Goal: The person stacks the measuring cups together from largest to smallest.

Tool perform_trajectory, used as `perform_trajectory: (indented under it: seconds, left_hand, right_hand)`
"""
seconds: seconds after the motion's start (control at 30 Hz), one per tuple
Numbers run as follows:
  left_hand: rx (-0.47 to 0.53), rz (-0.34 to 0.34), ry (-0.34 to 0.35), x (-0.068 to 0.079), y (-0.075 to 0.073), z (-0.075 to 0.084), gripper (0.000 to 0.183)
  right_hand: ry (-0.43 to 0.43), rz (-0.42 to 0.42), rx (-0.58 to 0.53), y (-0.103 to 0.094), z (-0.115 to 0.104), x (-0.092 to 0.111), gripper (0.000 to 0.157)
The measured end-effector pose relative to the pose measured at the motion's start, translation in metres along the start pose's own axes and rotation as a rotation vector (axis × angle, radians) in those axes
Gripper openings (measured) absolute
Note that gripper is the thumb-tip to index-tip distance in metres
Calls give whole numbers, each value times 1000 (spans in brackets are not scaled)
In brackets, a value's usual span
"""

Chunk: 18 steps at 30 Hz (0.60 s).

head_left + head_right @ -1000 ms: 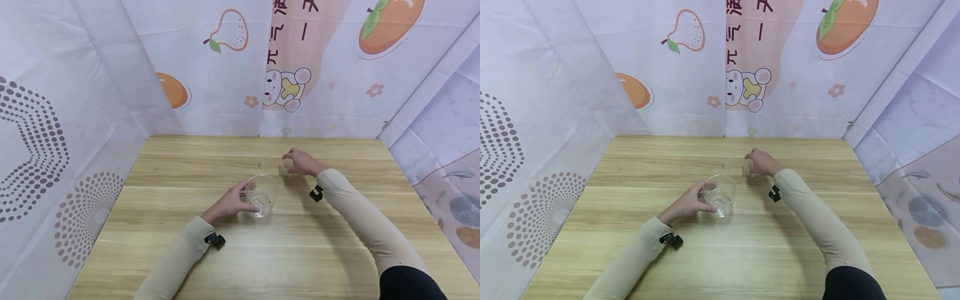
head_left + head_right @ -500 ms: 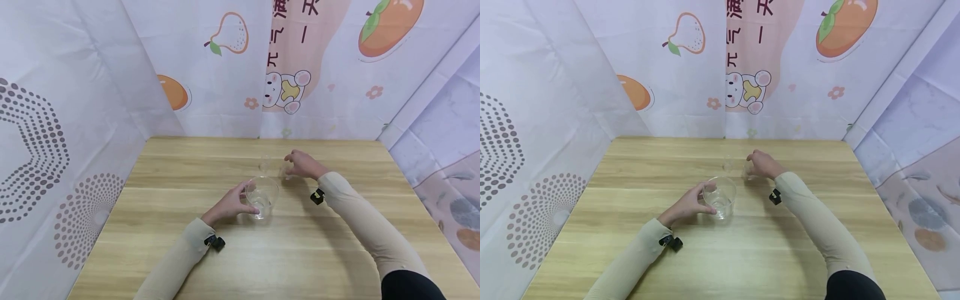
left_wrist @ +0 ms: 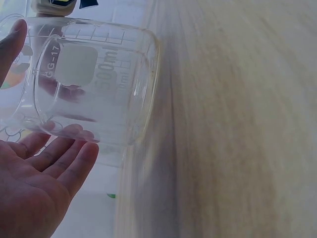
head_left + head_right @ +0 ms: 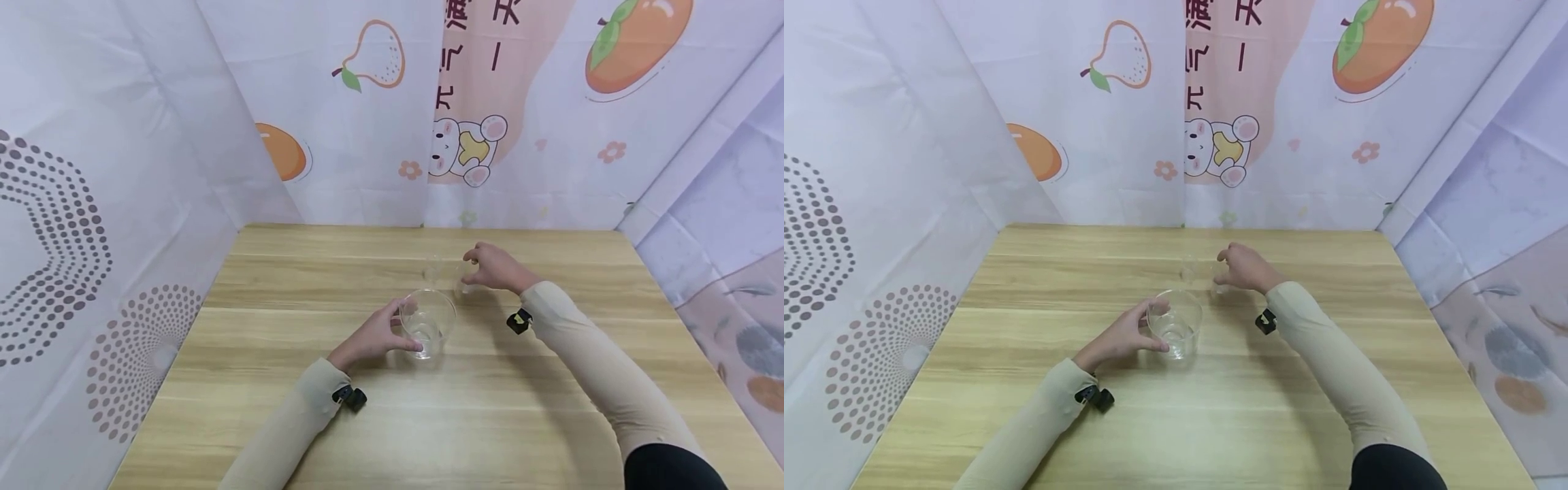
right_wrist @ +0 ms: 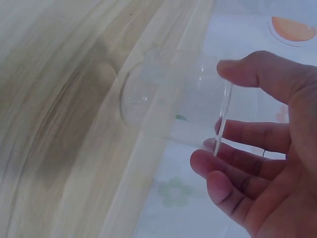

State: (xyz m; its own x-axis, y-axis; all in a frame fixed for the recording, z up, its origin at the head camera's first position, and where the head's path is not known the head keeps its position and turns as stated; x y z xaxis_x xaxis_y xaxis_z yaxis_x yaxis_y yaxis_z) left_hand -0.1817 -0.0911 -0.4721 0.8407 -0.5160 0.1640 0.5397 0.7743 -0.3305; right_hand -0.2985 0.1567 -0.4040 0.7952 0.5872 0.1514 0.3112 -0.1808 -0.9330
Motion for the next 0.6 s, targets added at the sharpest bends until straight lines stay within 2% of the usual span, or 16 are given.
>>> perform_trajectory:
  seconds: [0.4,0.6]
  left_hand:
    - [-16,13,-2,0,-1,1,92]
    - [-10,9,5,0,-1,1,94]
  right_hand:
    - [-8,15,4,-10,-8,2,46]
    - [7,26,-6,-16,-13,3,50]
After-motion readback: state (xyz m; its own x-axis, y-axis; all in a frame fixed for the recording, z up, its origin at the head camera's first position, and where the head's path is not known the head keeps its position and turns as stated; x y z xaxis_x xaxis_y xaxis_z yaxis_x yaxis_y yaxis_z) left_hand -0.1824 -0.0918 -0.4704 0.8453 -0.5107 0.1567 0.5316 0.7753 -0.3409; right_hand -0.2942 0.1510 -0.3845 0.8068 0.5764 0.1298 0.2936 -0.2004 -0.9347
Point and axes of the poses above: each hand's wrist, its own x-axis away from the middle knuckle, its own y-axis out of the palm, z = x × y, the point moved 2 cm from there along -x, towards the middle knuckle, and after that the axes turned 6 degrees about -z, right-handed, at the moved point
